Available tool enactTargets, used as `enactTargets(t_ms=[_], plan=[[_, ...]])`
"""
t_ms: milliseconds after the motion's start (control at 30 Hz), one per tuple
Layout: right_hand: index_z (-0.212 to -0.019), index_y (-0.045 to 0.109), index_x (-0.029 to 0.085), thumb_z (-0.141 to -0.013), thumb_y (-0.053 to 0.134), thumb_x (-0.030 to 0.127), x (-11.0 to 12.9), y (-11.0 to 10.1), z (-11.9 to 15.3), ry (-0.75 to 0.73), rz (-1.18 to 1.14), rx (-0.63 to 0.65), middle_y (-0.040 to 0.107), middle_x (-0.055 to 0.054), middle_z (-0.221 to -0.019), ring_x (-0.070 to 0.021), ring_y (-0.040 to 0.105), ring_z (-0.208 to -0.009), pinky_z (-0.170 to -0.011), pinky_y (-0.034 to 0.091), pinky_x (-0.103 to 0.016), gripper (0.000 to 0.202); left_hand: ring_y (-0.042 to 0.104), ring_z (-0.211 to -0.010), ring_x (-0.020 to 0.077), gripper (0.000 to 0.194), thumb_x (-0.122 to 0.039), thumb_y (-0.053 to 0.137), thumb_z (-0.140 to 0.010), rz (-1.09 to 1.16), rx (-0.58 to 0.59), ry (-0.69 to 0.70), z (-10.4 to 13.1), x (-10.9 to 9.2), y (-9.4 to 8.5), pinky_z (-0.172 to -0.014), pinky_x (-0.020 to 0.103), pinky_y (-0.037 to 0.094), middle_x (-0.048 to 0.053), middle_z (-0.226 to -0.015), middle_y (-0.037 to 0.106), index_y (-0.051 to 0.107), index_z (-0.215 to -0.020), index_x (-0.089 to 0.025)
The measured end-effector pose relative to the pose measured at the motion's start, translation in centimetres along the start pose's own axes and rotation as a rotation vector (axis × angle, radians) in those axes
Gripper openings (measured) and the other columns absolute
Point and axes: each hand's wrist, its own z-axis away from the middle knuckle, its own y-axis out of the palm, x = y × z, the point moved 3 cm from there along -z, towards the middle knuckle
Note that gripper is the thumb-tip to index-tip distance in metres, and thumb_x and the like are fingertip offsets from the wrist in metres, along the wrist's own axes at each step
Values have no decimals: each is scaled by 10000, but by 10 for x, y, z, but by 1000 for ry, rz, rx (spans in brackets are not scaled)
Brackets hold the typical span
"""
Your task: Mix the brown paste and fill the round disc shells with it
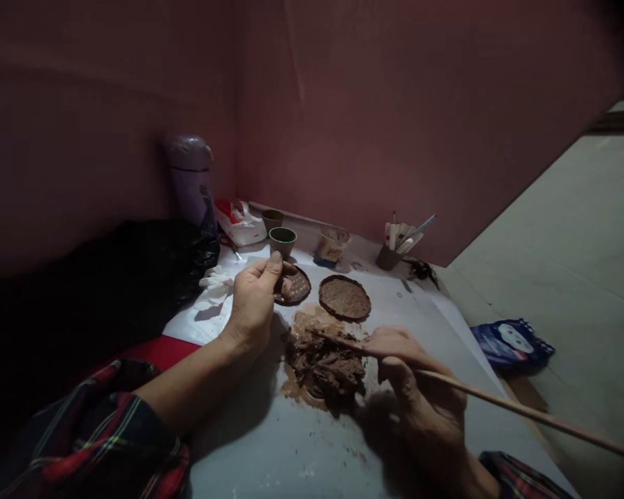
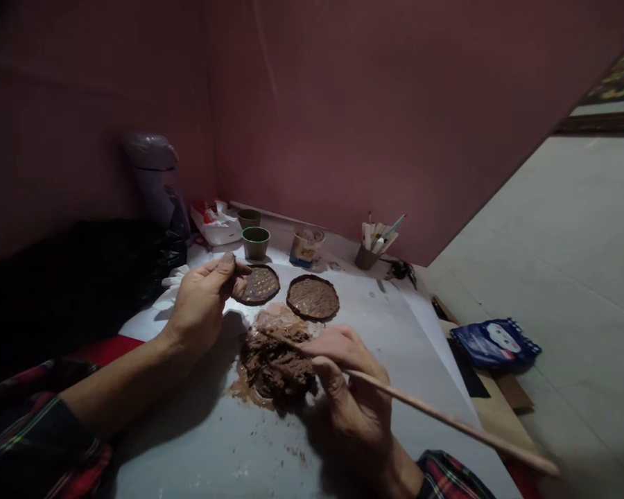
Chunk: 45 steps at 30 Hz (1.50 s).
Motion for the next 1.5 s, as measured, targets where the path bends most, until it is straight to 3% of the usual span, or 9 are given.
enactTargets(t_ms=[133, 367, 567, 667, 833, 967, 1100, 1400, 1500], plan=[[-961, 648, 222, -834, 526, 122, 12, 16, 0, -125, 86, 260, 693, -16, -791, -177, 593, -702, -817, 431, -404, 203, 453, -421, 60, 279, -303, 553, -846, -6, -34, 6, -3, 1, -3, -456, 174, 336, -10, -470, 532, 613, -663, -102], [-987, 634, 215, -829, 499, 92, 13, 11, 6, -203, 176, 145, 707, -29, -868, -190, 629, -771, -865, 420, -436, 241, 443, -406, 56, 297, -337, 580, -835, -10, -30, 9, -5, 1, -3, -441, 168, 330, -11, -457, 522, 612, -660, -99], [-918, 634, 205, -837, 506, 107, 14, 20, 1, -137, 167, 291, 685, -20, -784, -177, 600, -717, -862, 415, -423, 181, 443, -414, 57, 291, -330, 579, -837, -19, -15, 32, -6, 3, -3, -440, 170, 331, -11, -464, 521, 624, -671, -95], [-849, 620, 206, -857, 470, 124, 20, 13, 1, -142, 134, 249, 663, -9, -736, -172, 589, -682, -845, 408, -426, 171, 442, -413, 60, 290, -330, 575, -839, -30, -25, 24, -6, 3, -4, -438, 172, 328, -12, -462, 520, 618, -670, -98], [-874, 638, 217, -897, 413, 144, 19, 5, 2, -131, 128, 37, 669, -20, -748, -197, 582, -767, -820, 399, -426, 238, 425, -400, 57, 301, -327, 575, -837, -49, -31, 32, -7, 3, -3, -437, 173, 314, -17, -439, 506, 611, -640, -101], [-945, 647, 217, -840, 514, 111, 17, 22, 0, -177, 155, 150, 694, -26, -809, -194, 571, -776, -820, 410, -414, 199, 414, -388, 54, 295, -313, 582, -831, -38, -40, 45, -7, 3, -3, -430, 174, 304, -22, -427, 499, 605, -624, -103], [-820, 646, 196, -851, 486, 109, 23, 29, -3, -121, 143, 234, 640, -25, -694, -188, 528, -755, -800, 413, -404, 185, 415, -382, 53, 295, -272, 542, -855, -47, -56, 41, -8, 3, -4, -435, 172, 308, -23, -421, 498, 608, -623, -101], [-764, 613, 195, -905, 418, 173, 23, 2, 10, -113, 88, -64, 595, -23, -641, -201, 561, -695, -753, 433, -438, 242, 406, -384, 49, 317, -281, 545, -853, -70, -37, 86, -12, 2, -5, -434, 176, 299, -27, -420, 494, 594, -589, -113], [-739, 621, 198, -901, 422, 203, 25, 6, 8, -160, 139, 49, 610, -14, -609, -181, 569, -602, -725, 459, -428, 256, 402, -384, 49, 314, -271, 539, -856, -59, -39, 85, -11, 2, -5, -434, 176, 298, -24, -416, 492, 602, -596, -106]])
